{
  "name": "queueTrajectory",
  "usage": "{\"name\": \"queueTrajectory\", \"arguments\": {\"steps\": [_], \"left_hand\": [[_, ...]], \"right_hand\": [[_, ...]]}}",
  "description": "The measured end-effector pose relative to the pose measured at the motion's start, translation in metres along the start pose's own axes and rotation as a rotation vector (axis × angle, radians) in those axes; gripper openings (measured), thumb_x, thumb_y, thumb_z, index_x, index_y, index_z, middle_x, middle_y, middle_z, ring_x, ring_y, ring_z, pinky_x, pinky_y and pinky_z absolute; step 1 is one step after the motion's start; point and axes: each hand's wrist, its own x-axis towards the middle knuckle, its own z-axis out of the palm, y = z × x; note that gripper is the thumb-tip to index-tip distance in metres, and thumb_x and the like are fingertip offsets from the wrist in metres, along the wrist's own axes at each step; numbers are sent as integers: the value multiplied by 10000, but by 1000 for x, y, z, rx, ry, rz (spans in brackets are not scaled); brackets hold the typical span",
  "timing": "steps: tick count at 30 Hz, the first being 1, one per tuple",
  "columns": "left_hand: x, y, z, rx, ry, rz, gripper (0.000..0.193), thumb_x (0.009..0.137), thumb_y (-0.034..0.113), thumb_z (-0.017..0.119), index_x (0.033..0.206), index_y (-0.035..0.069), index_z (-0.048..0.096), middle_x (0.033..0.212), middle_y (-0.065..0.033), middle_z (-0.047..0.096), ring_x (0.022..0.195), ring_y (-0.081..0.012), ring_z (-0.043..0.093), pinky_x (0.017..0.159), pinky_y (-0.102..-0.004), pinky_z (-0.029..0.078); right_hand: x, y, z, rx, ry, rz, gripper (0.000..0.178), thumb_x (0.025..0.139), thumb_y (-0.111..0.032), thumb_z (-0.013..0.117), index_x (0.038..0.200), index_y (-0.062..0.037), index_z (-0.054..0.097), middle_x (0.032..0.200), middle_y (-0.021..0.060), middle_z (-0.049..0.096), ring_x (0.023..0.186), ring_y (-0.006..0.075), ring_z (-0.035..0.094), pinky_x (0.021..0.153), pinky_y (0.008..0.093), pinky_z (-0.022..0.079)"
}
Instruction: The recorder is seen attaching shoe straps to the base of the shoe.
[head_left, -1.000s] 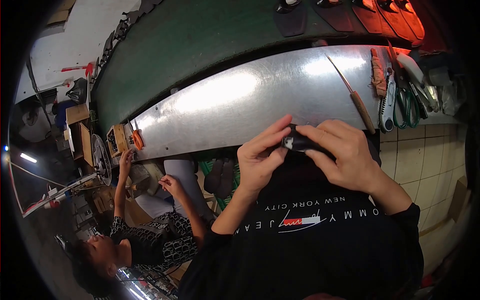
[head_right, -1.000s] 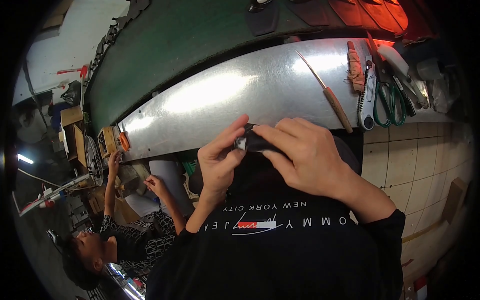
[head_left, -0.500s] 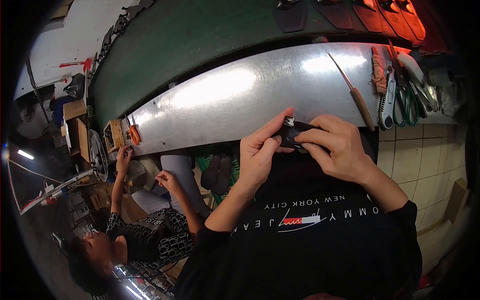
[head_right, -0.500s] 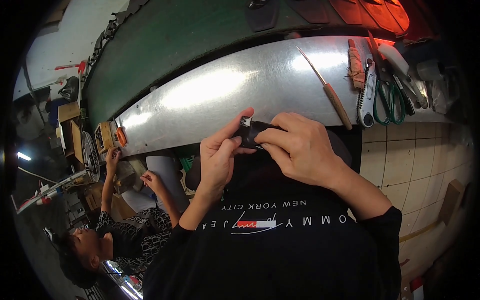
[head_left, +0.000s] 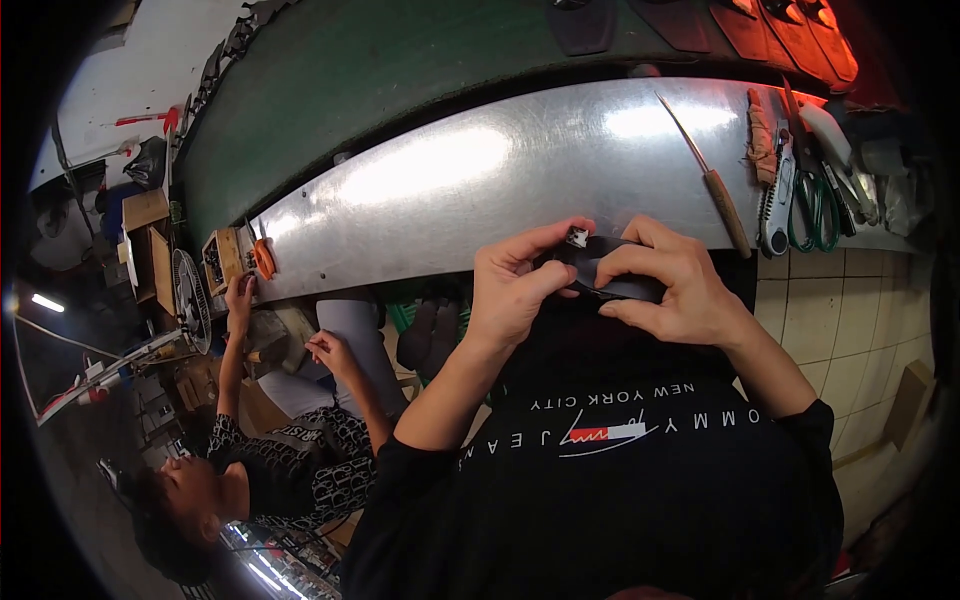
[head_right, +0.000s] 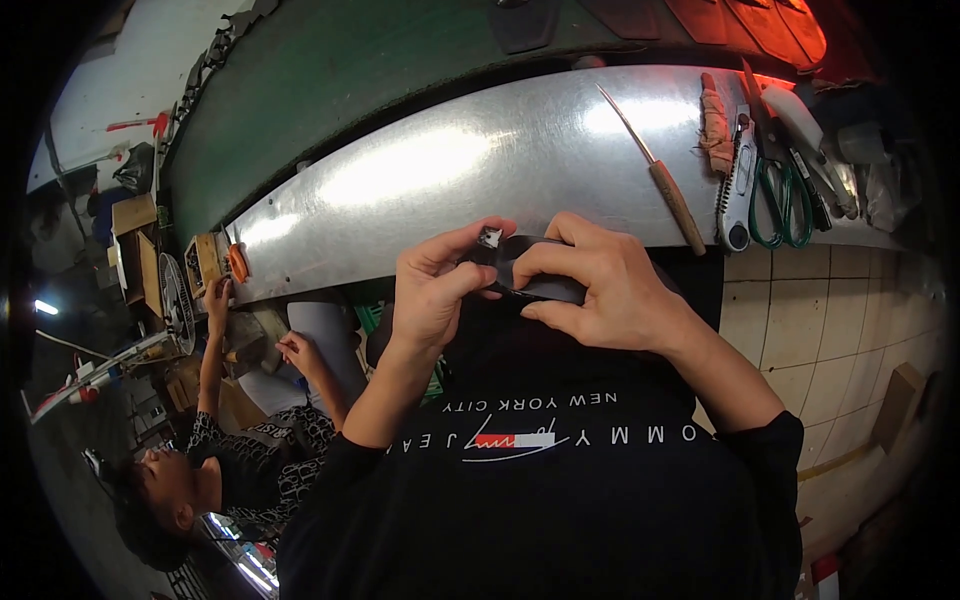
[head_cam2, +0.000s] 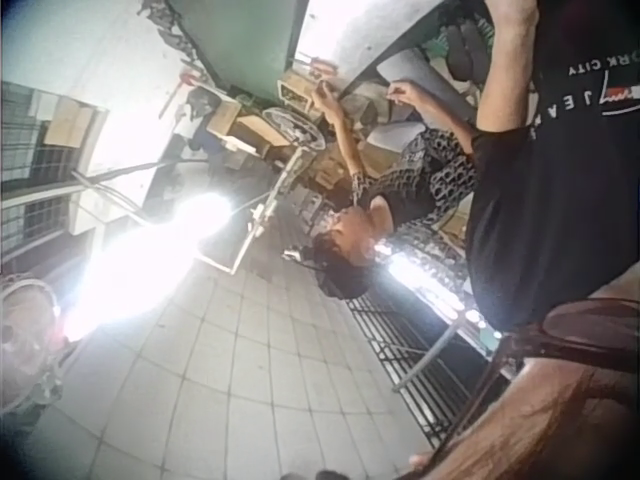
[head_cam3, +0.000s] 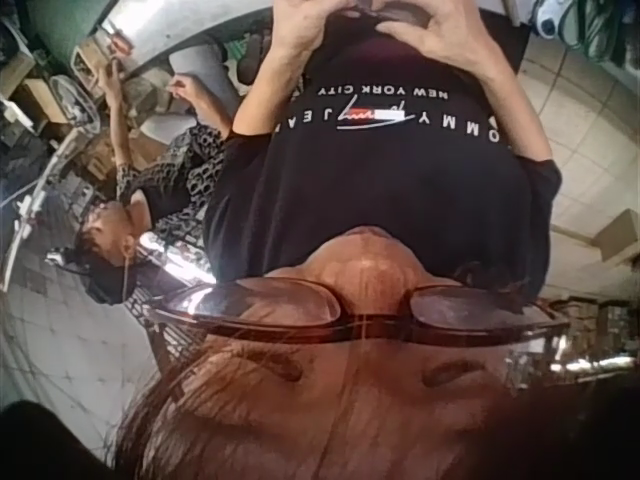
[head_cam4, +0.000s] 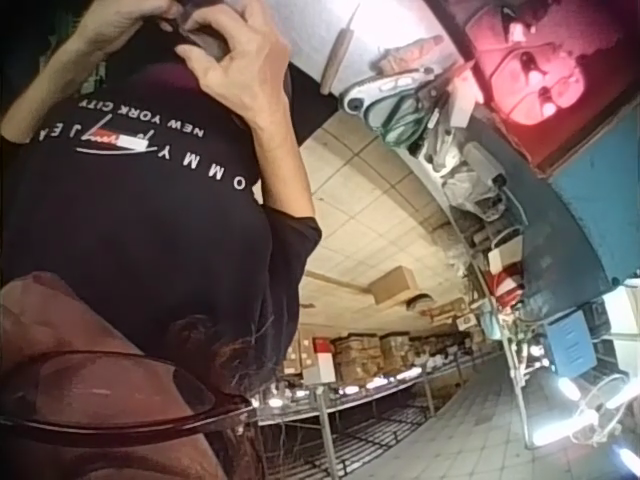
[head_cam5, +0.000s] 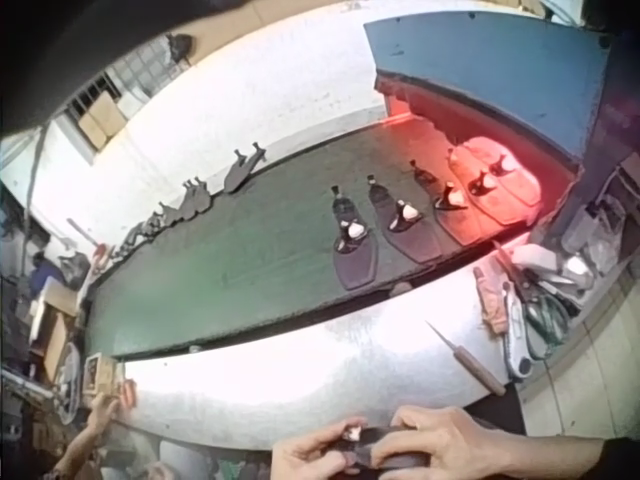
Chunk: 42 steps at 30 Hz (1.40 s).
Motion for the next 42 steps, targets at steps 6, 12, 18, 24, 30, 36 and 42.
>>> {"name": "queueTrajectory", "arguments": {"steps": [6,12,18,24,30,36,42], "left_hand": [[3,2,2,49,-15,15,395,758,-113,546,1126,-8,641,1142,-124,640,917,-141,639,644,-219,559],[5,10,2,39,-5,-68,398,754,-112,545,1124,-4,644,1124,-117,649,894,-138,647,626,-220,567],[5,13,2,-206,13,-294,417,776,-84,525,1175,3,612,1169,-123,622,850,-143,660,604,-232,581],[-6,21,10,-264,-31,-105,487,850,-2,513,1335,13,465,1258,-137,563,914,-159,646,684,-263,581],[-6,19,-9,-70,-200,-196,490,870,51,543,1351,24,452,1123,-86,629,946,-120,613,790,-249,523],[-6,23,-12,-54,-213,-382,308,824,7,545,1121,-1,623,1004,-67,655,811,-97,617,723,-222,519],[-12,9,-6,-33,-74,-209,250,790,-39,554,1008,-8,673,868,-58,667,720,-86,615,669,-224,521]], "right_hand": [[-1,2,4,-104,38,22,249,637,-122,765,858,-131,651,791,60,512,712,239,571,609,334,448],[-3,2,4,-149,72,-49,234,637,-125,758,844,-133,649,793,63,513,688,234,569,575,334,447],[-2,3,10,-303,259,-310,227,615,-129,760,820,-129,662,801,68,524,669,222,571,553,325,452],[-3,-4,0,-317,268,-392,226,620,-143,766,822,-122,665,789,73,544,650,217,571,537,304,443],[-6,-9,-1,-366,225,-378,338,665,-28,741,980,-58,623,771,44,626,554,196,549,496,319,379],[-6,-2,4,-328,259,-370,374,669,-33,739,1021,-68,618,732,18,627,536,167,541,481,298,361],[-3,-5,7,-239,298,-325,321,691,-50,742,984,-65,612,708,29,645,550,167,595,481,285,367]]}}
